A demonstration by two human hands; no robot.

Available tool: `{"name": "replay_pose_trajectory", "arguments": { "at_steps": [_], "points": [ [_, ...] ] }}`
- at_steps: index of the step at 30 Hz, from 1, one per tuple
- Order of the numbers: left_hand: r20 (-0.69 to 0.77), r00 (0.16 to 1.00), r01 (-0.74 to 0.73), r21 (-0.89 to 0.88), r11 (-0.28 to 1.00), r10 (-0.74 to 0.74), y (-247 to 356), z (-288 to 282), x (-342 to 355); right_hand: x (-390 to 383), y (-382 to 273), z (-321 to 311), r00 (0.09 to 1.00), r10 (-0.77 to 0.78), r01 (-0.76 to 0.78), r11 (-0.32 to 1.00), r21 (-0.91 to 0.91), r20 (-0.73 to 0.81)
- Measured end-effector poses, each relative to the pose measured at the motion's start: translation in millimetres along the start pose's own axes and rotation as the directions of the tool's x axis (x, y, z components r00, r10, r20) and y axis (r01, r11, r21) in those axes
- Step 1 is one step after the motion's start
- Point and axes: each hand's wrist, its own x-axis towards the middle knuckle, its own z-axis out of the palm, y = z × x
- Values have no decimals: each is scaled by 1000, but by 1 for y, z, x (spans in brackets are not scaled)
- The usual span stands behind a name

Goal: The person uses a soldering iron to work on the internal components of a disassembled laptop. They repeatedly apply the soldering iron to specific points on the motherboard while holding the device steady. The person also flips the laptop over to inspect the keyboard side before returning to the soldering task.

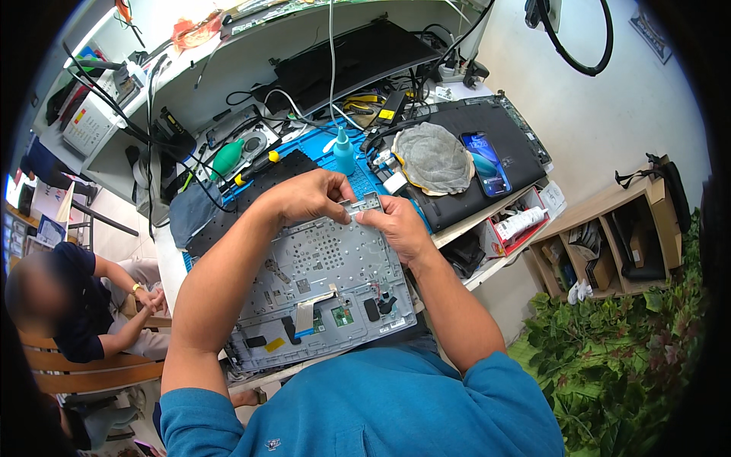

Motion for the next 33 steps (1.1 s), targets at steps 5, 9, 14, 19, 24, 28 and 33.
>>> {"name": "replay_pose_trajectory", "arguments": {
  "at_steps": [5, 9, 14, 19, 24, 28, 33],
  "points": [
    [9, 1000, 2, -10, 1000, -2, -5, 0, 2, -3, -2, 4, 1000, -22, 21, 999, -30, -9],
    [18, 1000, 12, -25, 1000, -12, -6, 0, 4, -4, 0, 3, 999, -41, 41, 998, -37, -5],
    [23, 999, 31, -47, 998, -30, -8, -1, 6, -4, 2, 1, 1000, -29, 29, 1000, -2, -1],
    [4, 999, 32, 19, 999, -33, -8, -3, 8, -1, 5, -2, 1000, -14, 14, 1000, 17, -7],
    [-186, 978, -29, 332, 943, 96, -5, 1, -12, 9, 9, -4, 1000, 5, -4, 997, -76, 9],
    [-329, 792, -221, 631, 744, 514, 20, 14, -54, -2, 0, 0, 1000, -21, 21, 996, -91, -5],
    [-389, 170, -430, 798, 423, 905, 64, -2, -156, 0, 5, -8, 1000, -10, 7, 994, -105, -26]
  ]
}}
